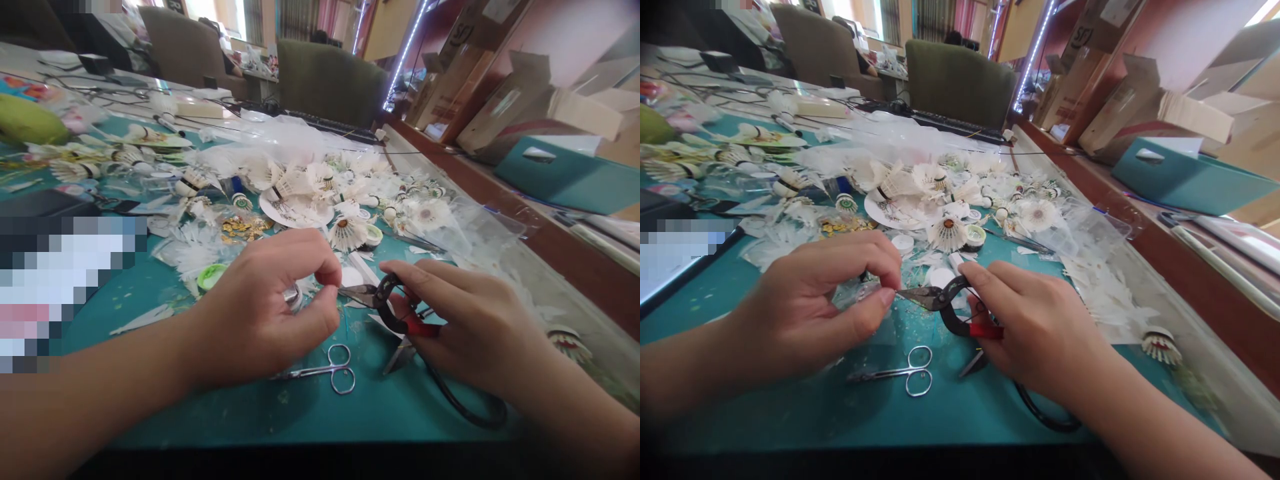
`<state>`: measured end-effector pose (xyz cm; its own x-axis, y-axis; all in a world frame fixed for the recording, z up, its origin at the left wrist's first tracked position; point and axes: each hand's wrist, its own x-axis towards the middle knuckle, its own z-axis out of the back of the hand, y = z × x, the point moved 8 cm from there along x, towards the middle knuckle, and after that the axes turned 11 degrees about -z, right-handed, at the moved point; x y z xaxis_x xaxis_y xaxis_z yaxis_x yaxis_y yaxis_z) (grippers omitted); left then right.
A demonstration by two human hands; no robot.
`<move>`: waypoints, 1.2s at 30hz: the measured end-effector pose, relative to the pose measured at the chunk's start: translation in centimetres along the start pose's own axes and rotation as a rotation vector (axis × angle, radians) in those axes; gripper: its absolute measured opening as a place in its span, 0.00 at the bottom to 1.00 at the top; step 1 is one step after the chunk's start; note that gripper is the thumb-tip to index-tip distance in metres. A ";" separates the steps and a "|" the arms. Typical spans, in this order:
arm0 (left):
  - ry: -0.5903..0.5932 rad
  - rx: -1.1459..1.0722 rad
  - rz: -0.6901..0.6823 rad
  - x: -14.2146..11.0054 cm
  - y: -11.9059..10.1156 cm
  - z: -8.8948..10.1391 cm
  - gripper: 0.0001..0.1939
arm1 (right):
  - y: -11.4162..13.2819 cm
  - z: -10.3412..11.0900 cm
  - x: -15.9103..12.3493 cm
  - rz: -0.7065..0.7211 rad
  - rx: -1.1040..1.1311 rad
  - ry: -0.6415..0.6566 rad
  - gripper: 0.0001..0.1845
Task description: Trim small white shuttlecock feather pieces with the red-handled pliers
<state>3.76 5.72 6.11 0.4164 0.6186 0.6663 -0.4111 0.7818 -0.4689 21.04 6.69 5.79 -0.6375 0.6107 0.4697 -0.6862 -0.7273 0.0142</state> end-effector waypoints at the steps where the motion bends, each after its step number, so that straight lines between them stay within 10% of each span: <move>1: 0.000 -0.007 0.002 0.0 0.0 0.0 0.07 | 0.1 0.0 0.0 0.003 0.003 0.004 0.18; 15: 0.043 -0.062 0.055 0.0 0.4 -0.4 0.08 | 0.3 -0.3 -0.4 0.035 -0.049 -0.004 0.22; 36: 0.302 -0.382 0.520 -0.7 2.9 -2.0 0.08 | 0.5 0.4 -1.2 0.138 -0.207 -0.099 0.19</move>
<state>3.87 7.66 3.12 0.4730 0.8704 0.1365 -0.3275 0.3175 -0.8899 21.57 5.48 5.61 -0.6995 0.4691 0.5391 -0.6588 -0.7157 -0.2319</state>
